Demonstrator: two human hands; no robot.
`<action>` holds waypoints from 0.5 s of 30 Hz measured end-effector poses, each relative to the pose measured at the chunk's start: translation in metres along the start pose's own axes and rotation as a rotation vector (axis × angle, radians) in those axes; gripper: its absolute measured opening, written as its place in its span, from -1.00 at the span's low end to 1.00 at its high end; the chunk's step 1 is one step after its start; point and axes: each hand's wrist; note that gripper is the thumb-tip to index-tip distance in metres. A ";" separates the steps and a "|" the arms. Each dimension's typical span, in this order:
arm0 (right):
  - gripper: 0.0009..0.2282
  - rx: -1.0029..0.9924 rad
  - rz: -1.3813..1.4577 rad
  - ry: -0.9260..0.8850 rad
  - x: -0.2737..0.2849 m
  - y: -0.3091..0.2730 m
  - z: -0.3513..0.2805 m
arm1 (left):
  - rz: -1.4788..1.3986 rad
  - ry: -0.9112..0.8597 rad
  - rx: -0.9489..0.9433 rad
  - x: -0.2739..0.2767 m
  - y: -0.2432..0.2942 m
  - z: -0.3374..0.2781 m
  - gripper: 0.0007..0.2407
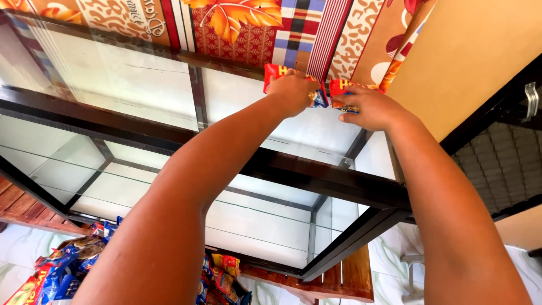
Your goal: The person organizes packets of instant noodles by picking them up and placing them onto a glass display case, rotating and shifting them by hand to arrange them on the shelf.
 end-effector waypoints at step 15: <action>-0.61 0.102 0.020 0.247 0.026 -0.039 -0.025 | -0.028 0.250 -0.294 -0.012 0.001 0.000 -0.56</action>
Point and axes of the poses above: each hand's wrist, its own z-axis towards the middle knuckle, its own x-axis out of the back of the hand, y = z × x, and after that the axes turned 15 degrees about -y, right-handed
